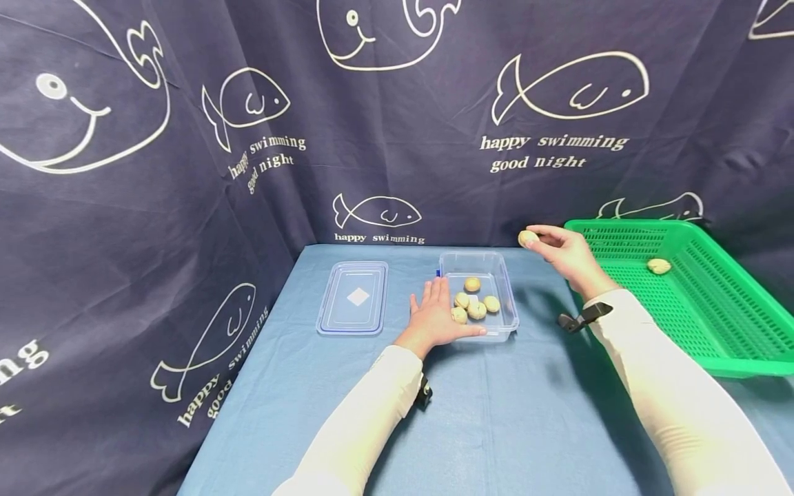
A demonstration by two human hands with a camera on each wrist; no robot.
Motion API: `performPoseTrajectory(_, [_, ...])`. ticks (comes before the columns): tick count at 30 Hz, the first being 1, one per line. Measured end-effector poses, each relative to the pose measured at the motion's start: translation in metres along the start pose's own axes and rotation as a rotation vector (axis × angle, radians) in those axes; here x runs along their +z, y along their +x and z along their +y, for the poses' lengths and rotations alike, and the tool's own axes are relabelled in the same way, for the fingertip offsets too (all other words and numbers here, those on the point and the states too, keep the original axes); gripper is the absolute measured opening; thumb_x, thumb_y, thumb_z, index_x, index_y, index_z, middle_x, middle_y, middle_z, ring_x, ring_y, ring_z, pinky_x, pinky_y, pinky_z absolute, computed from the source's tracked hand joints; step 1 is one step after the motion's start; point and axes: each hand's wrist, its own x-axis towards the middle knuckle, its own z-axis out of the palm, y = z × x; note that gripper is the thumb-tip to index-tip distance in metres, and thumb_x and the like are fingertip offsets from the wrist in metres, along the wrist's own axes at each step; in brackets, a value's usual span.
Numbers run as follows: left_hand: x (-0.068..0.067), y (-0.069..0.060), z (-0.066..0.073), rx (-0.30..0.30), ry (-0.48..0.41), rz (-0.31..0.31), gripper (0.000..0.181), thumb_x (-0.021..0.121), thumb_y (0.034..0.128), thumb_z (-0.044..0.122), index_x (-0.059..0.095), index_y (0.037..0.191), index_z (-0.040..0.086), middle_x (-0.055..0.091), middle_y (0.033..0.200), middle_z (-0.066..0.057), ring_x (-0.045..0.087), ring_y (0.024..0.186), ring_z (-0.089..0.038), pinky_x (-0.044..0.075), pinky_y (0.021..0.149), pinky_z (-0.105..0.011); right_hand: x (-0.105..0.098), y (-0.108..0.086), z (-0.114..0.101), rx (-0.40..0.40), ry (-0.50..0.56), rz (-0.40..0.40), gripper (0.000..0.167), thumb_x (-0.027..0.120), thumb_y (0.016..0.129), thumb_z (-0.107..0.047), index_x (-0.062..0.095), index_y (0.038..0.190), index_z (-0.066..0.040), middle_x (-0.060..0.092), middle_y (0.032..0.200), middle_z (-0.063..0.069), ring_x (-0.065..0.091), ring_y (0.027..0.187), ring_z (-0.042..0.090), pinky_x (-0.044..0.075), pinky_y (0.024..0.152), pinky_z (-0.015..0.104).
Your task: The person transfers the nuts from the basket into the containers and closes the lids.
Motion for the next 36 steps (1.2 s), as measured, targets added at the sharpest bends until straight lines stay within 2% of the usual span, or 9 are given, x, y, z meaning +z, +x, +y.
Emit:
performPoseTrajectory(4, [-0.001, -0.001, -0.001, 0.005, -0.006, 0.006, 0.136, 0.066, 0.0675, 0.087, 0.007, 0.164, 0.01, 0.01, 0.17, -0.009, 0.004, 0.156, -0.025, 0.009, 0.121, -0.06, 0.008, 0.0, -0.003, -0.027, 0.015, -0.011, 0.056, 0.074, 0.093, -0.038, 0.063, 0.136, -0.004, 0.068, 0.096, -0.016, 0.06, 0.087, 0.0, 0.047, 0.071, 0.017])
performPoseTrajectory(9, [-0.002, -0.001, -0.001, 0.005, -0.011, 0.006, 0.136, 0.066, 0.0676, 0.087, 0.007, 0.164, 0.011, 0.011, 0.17, -0.009, 0.005, 0.156, -0.028, 0.01, 0.121, -0.06, 0.018, -0.003, -0.008, -0.004, 0.023, -0.042, 0.057, 0.074, 0.093, -0.041, 0.064, 0.136, -0.006, 0.071, 0.107, -0.005, 0.061, 0.09, 0.0, 0.048, 0.075, 0.018])
performPoseTrajectory(13, [-0.002, -0.001, 0.0, -0.001, -0.018, -0.003, 0.136, 0.067, 0.068, 0.086, 0.006, 0.164, 0.011, 0.009, 0.17, -0.009, 0.004, 0.156, -0.028, 0.008, 0.121, -0.06, 0.026, -0.004, -0.01, -0.018, 0.036, -0.064, 0.055, 0.074, 0.093, -0.038, 0.063, 0.137, -0.006, 0.071, 0.112, 0.002, 0.062, 0.093, 0.0, 0.048, 0.077, 0.019])
performPoseTrajectory(18, [-0.003, 0.0, 0.0, -0.006, -0.025, -0.011, 0.136, 0.067, 0.0683, 0.085, 0.005, 0.164, 0.012, 0.008, 0.17, -0.008, 0.001, 0.156, -0.026, 0.006, 0.121, -0.059, 0.034, -0.004, -0.008, -0.029, 0.03, -0.065, 0.052, 0.074, 0.094, -0.037, 0.065, 0.135, -0.006, 0.072, 0.109, 0.001, 0.063, 0.091, 0.0, 0.048, 0.076, 0.018])
performPoseTrajectory(25, [-0.003, -0.001, 0.0, 0.008, -0.021, 0.014, 0.136, 0.068, 0.0673, 0.086, 0.008, 0.164, 0.011, 0.012, 0.17, -0.009, 0.006, 0.156, -0.029, 0.01, 0.12, -0.06, 0.043, -0.005, -0.008, -0.014, 0.05, -0.09, 0.054, 0.074, 0.093, -0.038, 0.064, 0.135, -0.006, 0.072, 0.111, 0.003, 0.062, 0.095, -0.001, 0.048, 0.081, 0.017])
performPoseTrajectory(32, [-0.003, -0.002, 0.0, 0.013, -0.011, 0.007, 0.137, 0.066, 0.0674, 0.087, 0.007, 0.164, 0.01, 0.011, 0.17, -0.01, 0.006, 0.156, -0.03, 0.009, 0.121, -0.06, 0.049, -0.006, -0.006, -0.014, 0.061, -0.106, 0.051, 0.073, 0.094, -0.037, 0.065, 0.133, -0.005, 0.072, 0.112, -0.001, 0.063, 0.095, -0.001, 0.047, 0.082, 0.018])
performPoseTrajectory(36, [-0.001, -0.001, 0.0, 0.011, -0.008, 0.006, 0.137, 0.066, 0.0673, 0.087, 0.007, 0.164, 0.01, 0.01, 0.17, -0.01, 0.003, 0.156, -0.028, 0.009, 0.121, -0.06, 0.052, -0.006, -0.003, -0.022, 0.061, -0.111, 0.045, 0.072, 0.096, -0.032, 0.066, 0.131, -0.005, 0.072, 0.117, 0.006, 0.063, 0.097, 0.001, 0.047, 0.085, 0.019])
